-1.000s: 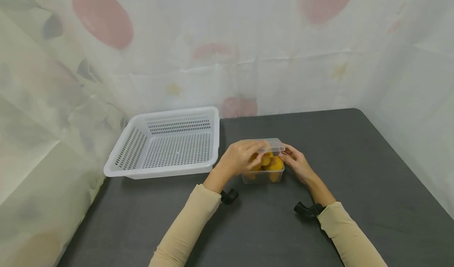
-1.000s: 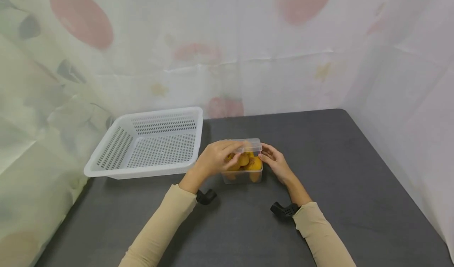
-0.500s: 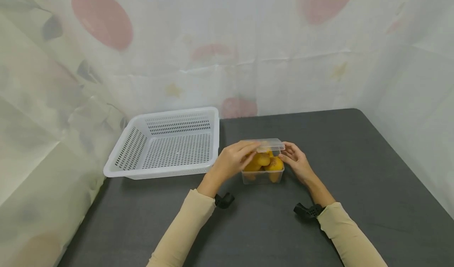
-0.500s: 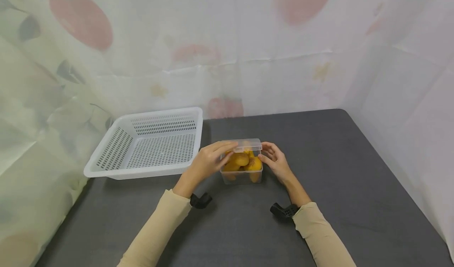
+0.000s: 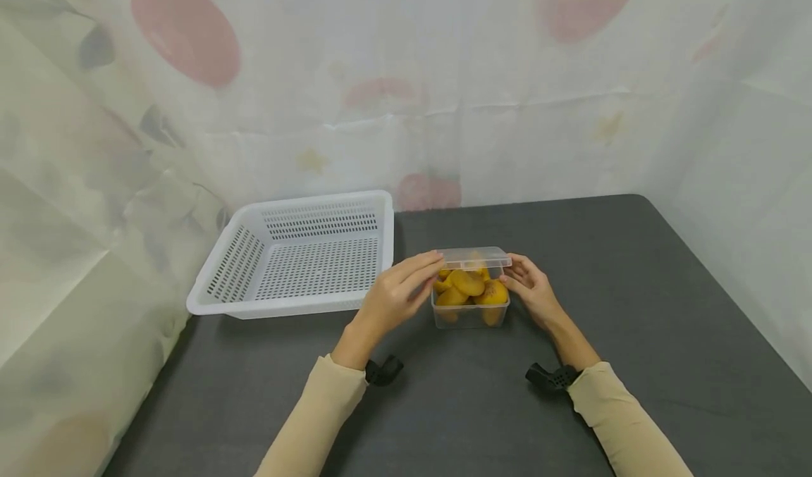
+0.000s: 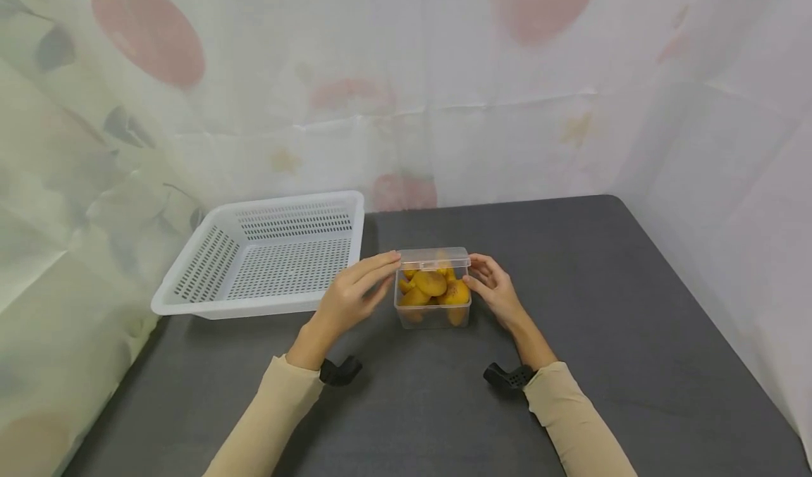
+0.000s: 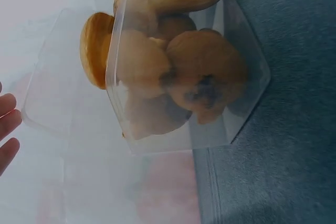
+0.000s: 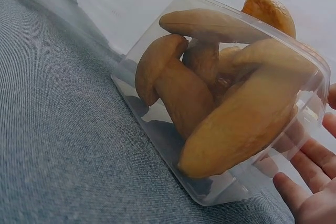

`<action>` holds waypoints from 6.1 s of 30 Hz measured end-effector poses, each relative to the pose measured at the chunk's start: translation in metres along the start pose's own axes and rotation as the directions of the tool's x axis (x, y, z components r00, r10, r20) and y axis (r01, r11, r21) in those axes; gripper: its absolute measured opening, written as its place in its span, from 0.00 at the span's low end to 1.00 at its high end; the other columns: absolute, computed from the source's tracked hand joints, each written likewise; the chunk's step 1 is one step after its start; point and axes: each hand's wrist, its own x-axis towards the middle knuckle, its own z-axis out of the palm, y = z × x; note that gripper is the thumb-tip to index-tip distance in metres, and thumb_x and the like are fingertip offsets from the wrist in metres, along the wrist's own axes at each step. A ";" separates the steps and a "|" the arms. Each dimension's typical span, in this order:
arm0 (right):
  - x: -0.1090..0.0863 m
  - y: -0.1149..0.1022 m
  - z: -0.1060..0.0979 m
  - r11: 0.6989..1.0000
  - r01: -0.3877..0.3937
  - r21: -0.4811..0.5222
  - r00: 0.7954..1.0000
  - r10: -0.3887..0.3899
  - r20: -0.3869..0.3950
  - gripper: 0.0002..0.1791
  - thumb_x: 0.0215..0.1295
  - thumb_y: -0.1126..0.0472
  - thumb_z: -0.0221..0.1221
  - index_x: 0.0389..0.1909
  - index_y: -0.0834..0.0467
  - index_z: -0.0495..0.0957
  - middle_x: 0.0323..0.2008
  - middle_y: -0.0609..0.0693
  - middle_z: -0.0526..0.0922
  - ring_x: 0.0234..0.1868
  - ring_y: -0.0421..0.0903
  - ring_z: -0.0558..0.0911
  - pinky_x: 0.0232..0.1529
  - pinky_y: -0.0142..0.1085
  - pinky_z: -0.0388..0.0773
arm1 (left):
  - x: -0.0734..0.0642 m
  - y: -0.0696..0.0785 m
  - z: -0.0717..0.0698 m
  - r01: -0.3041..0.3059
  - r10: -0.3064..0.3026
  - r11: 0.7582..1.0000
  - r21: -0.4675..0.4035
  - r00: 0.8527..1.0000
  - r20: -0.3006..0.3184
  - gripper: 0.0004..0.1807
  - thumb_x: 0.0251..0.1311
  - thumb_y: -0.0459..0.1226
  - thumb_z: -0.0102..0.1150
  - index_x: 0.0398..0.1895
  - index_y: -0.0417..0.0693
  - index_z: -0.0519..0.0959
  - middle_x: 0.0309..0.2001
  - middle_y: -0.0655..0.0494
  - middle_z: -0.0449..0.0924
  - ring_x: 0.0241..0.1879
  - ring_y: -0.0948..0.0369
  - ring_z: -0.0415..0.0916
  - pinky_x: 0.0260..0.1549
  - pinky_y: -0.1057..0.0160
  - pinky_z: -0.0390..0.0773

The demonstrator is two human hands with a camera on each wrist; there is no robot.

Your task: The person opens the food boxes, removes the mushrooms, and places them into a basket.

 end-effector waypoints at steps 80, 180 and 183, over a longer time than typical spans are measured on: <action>0.005 -0.007 -0.001 0.997 -0.072 -0.019 0.996 0.073 0.056 0.19 0.74 0.64 0.48 0.62 0.66 0.65 0.56 0.38 0.78 0.63 0.29 0.71 0.58 0.20 0.74 | 0.059 -0.043 0.029 0.517 -0.530 0.832 0.201 0.632 0.565 0.39 0.72 0.55 0.40 0.77 0.45 0.47 0.79 0.49 0.44 0.79 0.55 0.40 0.79 0.54 0.49; 0.005 -0.004 0.001 0.996 -0.092 -0.008 0.994 0.092 0.052 0.19 0.73 0.65 0.49 0.62 0.66 0.64 0.53 0.35 0.79 0.60 0.27 0.73 0.57 0.17 0.74 | 0.006 -0.001 0.025 0.479 -0.381 0.802 -0.357 0.870 0.312 0.28 0.56 0.37 0.67 0.61 0.41 0.74 0.59 0.46 0.79 0.60 0.53 0.77 0.62 0.58 0.78; 0.005 -0.004 0.001 0.996 -0.090 -0.006 0.995 0.090 0.053 0.19 0.73 0.65 0.50 0.62 0.66 0.64 0.54 0.35 0.79 0.61 0.27 0.73 0.57 0.17 0.75 | 0.007 -0.001 0.022 0.474 -0.386 0.802 -0.362 0.876 0.290 0.29 0.56 0.37 0.68 0.62 0.43 0.74 0.60 0.47 0.79 0.61 0.54 0.76 0.63 0.60 0.77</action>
